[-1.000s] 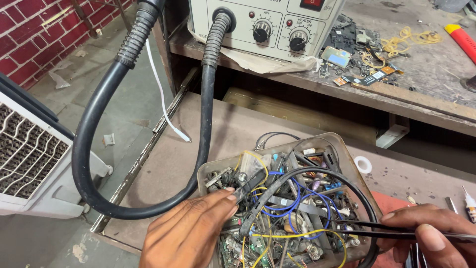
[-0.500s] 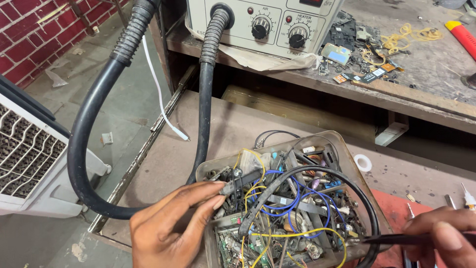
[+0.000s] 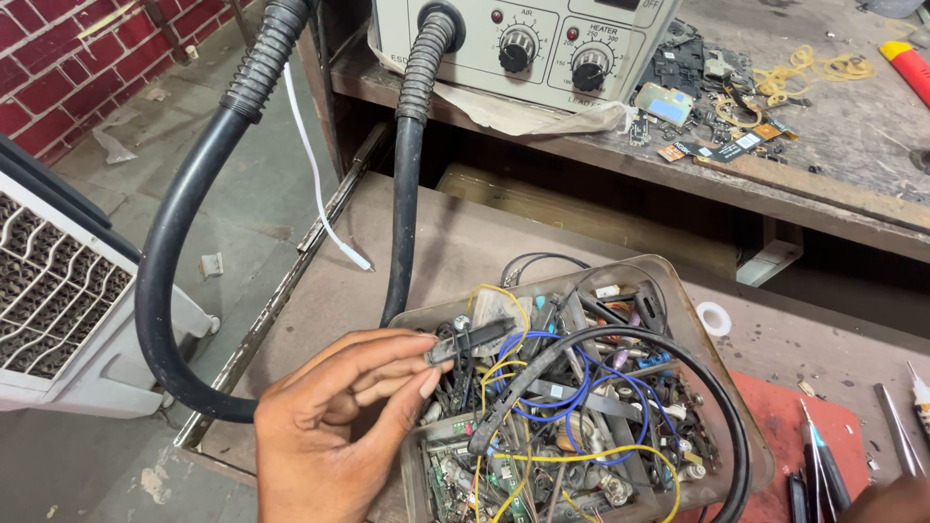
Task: The person uses a screwdriver to open a small electronic module attached to a cable, then uses tweezers to remove a tiny component from the circuit board. The person then searches through a plastic container of spare parts and selects a replacement component.
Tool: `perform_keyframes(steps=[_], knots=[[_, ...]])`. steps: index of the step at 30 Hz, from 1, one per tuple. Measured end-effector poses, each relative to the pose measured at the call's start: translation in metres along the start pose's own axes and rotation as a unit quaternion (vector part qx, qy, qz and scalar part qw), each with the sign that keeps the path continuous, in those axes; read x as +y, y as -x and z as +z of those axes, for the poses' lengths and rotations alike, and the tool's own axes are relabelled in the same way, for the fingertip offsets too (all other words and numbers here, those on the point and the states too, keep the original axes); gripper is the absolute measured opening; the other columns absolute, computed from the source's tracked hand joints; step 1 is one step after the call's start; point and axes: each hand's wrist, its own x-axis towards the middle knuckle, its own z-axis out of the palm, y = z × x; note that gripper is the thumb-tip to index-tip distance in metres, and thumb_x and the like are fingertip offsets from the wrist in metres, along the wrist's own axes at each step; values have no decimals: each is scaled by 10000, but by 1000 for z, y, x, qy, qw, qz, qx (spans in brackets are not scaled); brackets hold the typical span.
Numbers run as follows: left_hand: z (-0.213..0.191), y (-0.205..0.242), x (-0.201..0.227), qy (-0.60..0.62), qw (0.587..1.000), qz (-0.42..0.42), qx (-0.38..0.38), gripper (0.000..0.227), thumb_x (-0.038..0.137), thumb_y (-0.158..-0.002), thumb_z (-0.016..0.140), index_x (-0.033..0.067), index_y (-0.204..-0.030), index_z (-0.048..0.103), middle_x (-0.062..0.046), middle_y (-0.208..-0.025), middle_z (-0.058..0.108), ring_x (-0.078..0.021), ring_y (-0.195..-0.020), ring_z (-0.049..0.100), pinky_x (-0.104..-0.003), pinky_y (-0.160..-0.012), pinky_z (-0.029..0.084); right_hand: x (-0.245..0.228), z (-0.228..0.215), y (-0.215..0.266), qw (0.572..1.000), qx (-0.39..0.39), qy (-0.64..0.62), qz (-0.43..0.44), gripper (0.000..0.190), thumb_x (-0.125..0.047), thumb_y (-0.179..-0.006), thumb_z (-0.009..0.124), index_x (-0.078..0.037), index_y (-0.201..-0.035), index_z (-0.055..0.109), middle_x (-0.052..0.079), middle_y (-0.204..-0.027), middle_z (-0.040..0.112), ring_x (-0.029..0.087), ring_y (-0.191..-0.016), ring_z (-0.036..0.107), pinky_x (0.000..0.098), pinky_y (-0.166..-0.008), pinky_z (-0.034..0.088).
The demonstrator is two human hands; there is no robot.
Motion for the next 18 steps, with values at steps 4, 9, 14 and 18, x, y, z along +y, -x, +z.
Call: perform_keyframes(steps=[4,9,14,18], knots=[[1,-1,-4,46,998,-42,7,313,-182,-775,743,-105,-1077,733,-150,-1046,759,-185,-942,774,-284,-863,632,-22,18,-5,999,-53,-12,-2,413,-343,-1042,572,20,-963,752,180,-1005,701,308,-848,680,425,-715,597],[1,-1,-4,60,997,-52,6,318,-183,-783,741,-119,-1093,722,-153,-1019,762,-192,-953,777,-290,-882,628,-45,39,-4,988,-153,-31,2,414,-341,-1043,567,17,-961,759,176,-1050,713,311,-893,685,429,-752,598],[3,-1,-4,64,996,-57,8,314,-180,-788,736,-116,-1095,724,-159,-1022,772,-200,-961,782,-297,-893,632,-62,53,-6,966,-255,-48,10,416,-340,-1044,563,13,-958,766,173,-1096,724,315,-939,690,433,-789,600],[3,-2,-4,59,998,-36,-1,319,-180,-789,736,-119,-1101,719,-166,-1056,757,-199,-972,776,-295,-900,632,-77,65,-13,948,-312,-55,12,418,-338,-1045,559,10,-956,771,170,-1132,733,317,-975,694,437,-819,602]])
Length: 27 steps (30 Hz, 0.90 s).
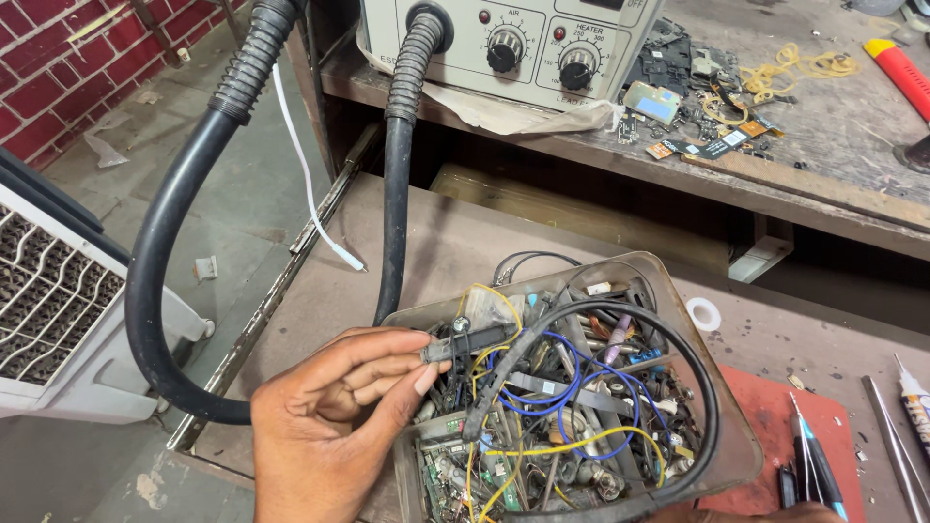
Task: The person uses a screwdriver to open a small electronic module attached to a cable, then uses tweezers to remove a tiny component from the circuit board. The person then searches through a plastic container of spare parts and selects a replacement component.
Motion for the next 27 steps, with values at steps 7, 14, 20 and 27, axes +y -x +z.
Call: perform_keyframes(steps=[7,14,20,27], knots=[[3,1,22,-149,985,87,-19,285,-131,-772,762,-48,-1045,761,-132,-1065,774,-160,-949,777,-260,-850,642,-25,15,-19,999,-37,-12,8,421,-336,-1046,553,5,-953,781,166,-1195,748,322,-1039,702,443,-871,604],[2,-4,53,-242,953,178,-49,266,-91,-769,781,-22,-1024,753,-112,-1038,780,-126,-929,785,-222,-814,639,-25,13,-21,976,32,212,-38,473,-375,-1067,517,-57,-863,801,68,-1013,763,255,-1134,702,383,-912,591],[4,-3,62,-199,967,155,-47,277,-118,-790,762,-38,-1055,750,-119,-1045,766,-123,-909,744,-222,-827,595,-40,9,-9,991,102,91,13,364,-295,-1077,478,-33,-956,700,159,-1193,730,296,-921,716,405,-743,582],[13,4,61,-93,987,115,-58,289,-147,-842,728,-69,-1120,716,-151,-1139,718,-140,-966,704,-236,-839,581,-74,24,-8,980,183,-44,-58,434,-264,-1113,390,47,-1012,676,258,-1124,651,290,-1054,643,407,-945,563]])
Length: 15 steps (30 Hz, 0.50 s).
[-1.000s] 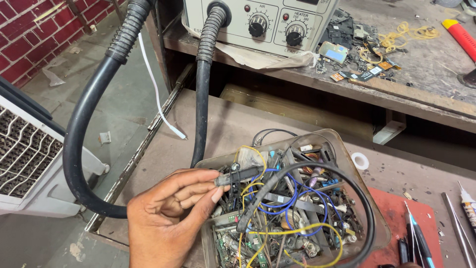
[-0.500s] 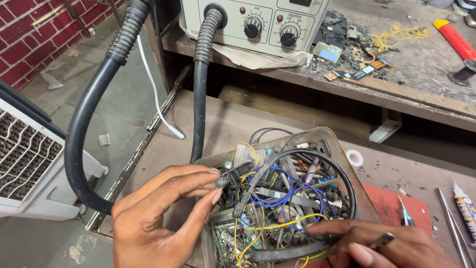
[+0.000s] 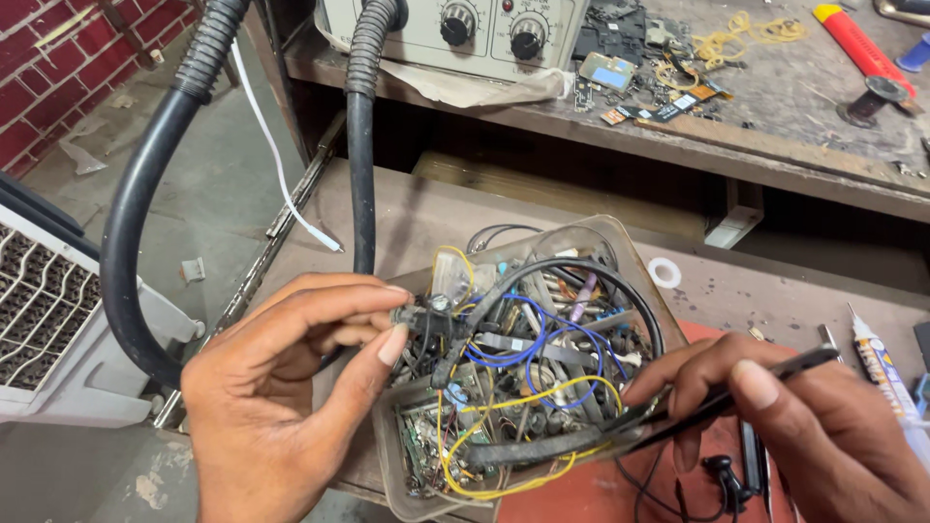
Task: The person uses a screwdriver to open a small electronic module attached to a cable, then uses tweezers to remove a tiny component from the circuit board. The person then searches through a plastic container of spare parts and selects a replacement component.
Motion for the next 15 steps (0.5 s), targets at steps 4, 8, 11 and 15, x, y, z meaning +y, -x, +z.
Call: perform_keyframes(steps=[4,8,11,15], knots=[[2,3,8,-36,999,19,2,277,-139,-871,728,-68,-1139,719,-146,-1158,715,-133,-987,691,-241,-869,583,-1,3,4,998,63,-30,-8,285,-164,-1122,458,70,-1100,618,281,-1167,659,283,-938,700,446,-871,617],[4,4,15,-76,994,73,-6,264,-132,-921,731,-64,-1175,716,-137,-1186,719,-139,-1033,697,-247,-933,587,-2,12,4,995,94,21,-39,132,-69,-1060,556,48,-1102,599,254,-1152,703,259,-1002,749,403,-868,623],[10,4,14,-35,999,35,-6,257,-134,-892,717,-70,-1141,715,-143,-1166,711,-148,-1040,706,-252,-919,605,-7,18,2,992,99,41,-64,154,-61,-1048,564,55,-1122,633,225,-1164,701,247,-1068,744,390,-896,618],[15,3,6,51,998,-28,-9,284,-130,-866,712,-77,-1145,714,-134,-1140,708,-148,-992,720,-252,-903,611,-16,21,0,991,84,87,-64,252,-85,-1044,551,44,-1191,709,160,-1187,703,212,-1102,730,359,-946,579]])
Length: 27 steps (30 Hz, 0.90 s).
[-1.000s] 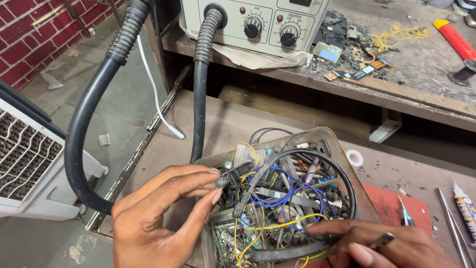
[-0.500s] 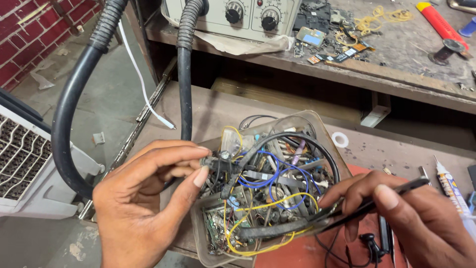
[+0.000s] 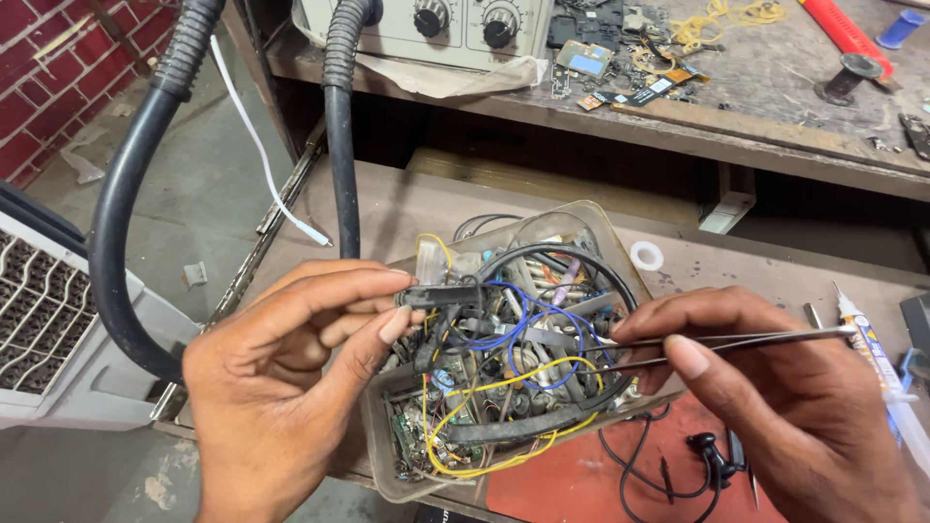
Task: The person uses a screwdriver to open a small electronic module attached to a cable, then uses tweezers to remove a tiny component from the circuit board. The person then searches through a plastic container of spare parts and selects a replacement component.
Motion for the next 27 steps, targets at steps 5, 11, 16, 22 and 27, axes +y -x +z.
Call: perform_keyframes(steps=[5,11,16,22,27], knots=[[-7,-6,-11,-92,993,-43,54,251,-95,-904,734,-66,-1154,739,-112,-1060,732,-119,-931,713,-215,-839,562,-5,-1,0,1000,9,3,-2,240,-82,-1049,541,37,-1193,691,142,-1193,708,210,-1152,721,365,-1000,561],[-9,-10,-4,-72,992,2,99,244,-90,-939,705,-62,-1182,705,-90,-1097,705,-111,-980,714,-208,-876,584,0,-3,0,998,35,-30,-31,246,-69,-1051,523,69,-1181,679,173,-1184,743,245,-1195,697,388,-1051,539],[-4,-5,4,-84,993,26,77,238,-89,-936,719,-65,-1173,716,-88,-1119,697,-106,-970,688,-206,-853,568,2,-6,2,999,46,15,-21,252,-82,-1061,512,64,-1161,691,170,-1182,709,248,-1184,714,388,-1061,535],[-10,-9,-4,-63,996,-25,55,249,-60,-902,729,-66,-1151,725,-109,-1070,739,-133,-953,715,-224,-871,583,1,-6,-2,997,72,16,-4,248,-114,-1064,505,44,-1118,688,183,-1179,715,245,-1175,708,397,-1058,539],[-22,-7,-11,57,994,-44,77,251,-69,-938,692,-97,-1187,689,-158,-1076,745,-184,-995,743,-287,-937,609,2,-6,-8,993,116,-10,-1,147,-88,-1041,574,34,-1015,653,206,-1185,735,236,-1085,708,409,-1043,553]])
